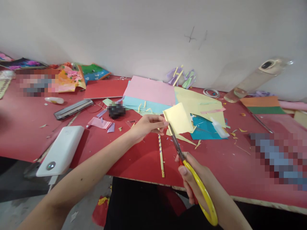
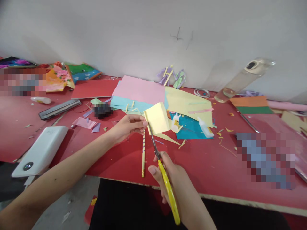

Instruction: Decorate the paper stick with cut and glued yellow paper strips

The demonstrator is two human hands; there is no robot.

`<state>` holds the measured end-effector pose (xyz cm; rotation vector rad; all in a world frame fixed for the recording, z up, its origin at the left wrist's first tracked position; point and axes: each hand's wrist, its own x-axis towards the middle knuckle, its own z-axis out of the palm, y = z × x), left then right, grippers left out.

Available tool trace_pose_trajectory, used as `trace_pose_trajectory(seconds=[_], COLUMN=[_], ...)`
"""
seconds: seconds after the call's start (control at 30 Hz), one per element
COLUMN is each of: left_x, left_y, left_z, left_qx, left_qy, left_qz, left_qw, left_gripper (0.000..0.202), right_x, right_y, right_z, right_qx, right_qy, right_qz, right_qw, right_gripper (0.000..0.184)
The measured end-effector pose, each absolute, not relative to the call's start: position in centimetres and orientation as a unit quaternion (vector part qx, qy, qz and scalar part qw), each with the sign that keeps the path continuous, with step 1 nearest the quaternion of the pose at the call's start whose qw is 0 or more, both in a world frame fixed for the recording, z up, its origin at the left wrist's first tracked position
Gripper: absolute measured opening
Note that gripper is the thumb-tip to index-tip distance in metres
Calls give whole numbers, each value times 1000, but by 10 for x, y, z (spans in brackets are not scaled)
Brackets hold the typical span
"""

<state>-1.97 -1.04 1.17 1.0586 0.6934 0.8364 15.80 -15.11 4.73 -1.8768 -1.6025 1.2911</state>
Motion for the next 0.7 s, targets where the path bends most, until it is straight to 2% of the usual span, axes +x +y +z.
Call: trace_pose_trajectory(seconds=[0.7], left_x=[-17], left_y=[-13], left_z=[15], left_qx=[469], left_qy=[326], left_qz=[397], left_qw=[719], left_gripper=[23], right_x=[156], right_y=[-147], right_z=[45], right_qx=[-661], right_qy=[-585], right_qz=[435], right_qw=[177], right_gripper=[45])
